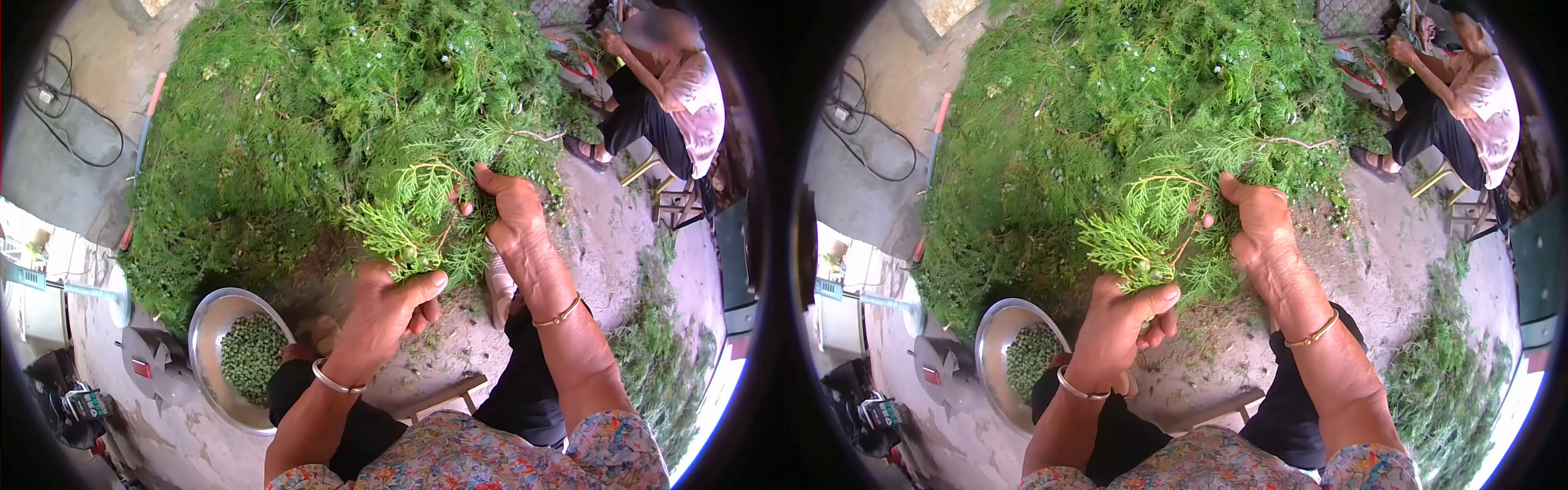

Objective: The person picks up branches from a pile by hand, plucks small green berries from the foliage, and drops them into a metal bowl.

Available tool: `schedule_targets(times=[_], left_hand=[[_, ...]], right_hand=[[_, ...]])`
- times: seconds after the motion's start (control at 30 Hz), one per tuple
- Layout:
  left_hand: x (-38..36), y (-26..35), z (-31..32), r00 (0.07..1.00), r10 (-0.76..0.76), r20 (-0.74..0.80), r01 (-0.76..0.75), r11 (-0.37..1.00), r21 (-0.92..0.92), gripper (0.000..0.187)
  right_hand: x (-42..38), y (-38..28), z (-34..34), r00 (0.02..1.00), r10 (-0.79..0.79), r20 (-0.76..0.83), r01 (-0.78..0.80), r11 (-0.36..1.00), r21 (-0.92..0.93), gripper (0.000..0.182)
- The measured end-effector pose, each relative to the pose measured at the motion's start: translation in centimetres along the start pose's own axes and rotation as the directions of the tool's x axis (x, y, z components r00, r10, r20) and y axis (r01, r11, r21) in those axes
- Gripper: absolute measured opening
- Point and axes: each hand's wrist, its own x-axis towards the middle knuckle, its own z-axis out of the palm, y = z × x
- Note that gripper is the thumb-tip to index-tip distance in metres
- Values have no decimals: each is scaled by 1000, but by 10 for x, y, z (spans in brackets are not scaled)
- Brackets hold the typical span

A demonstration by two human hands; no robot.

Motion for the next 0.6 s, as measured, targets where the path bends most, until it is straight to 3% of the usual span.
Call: schedule_targets(times=[0.3, 0.4, 0.47, 0.53, 0.6], left_hand=[[-2, 3, -3, 992, -51, 113, 35, 990, 139, 14], [-5, 7, 0, 989, -44, 140, 30, 995, 98, 13], [-6, 10, -2, 982, -132, 138, 142, 988, -66, 13], [-10, 7, -7, 965, -153, 212, 172, 982, -73, 13], [-21, 10, -6, 882, -316, 350, 267, 946, 182, 13]], right_hand=[[0, -2, 0, 1000, -7, 9, 8, 998, -69, 13], [-1, -1, -1, 1000, 0, 18, 2, 997, -75, 11], [-3, -2, 2, 1000, -24, 15, 25, 994, -102, 12], [7, -11, -5, 999, -48, 9, 49, 991, -126, 12], [30, -38, -18, 972, -148, -184, 163, 984, 70, 15]])
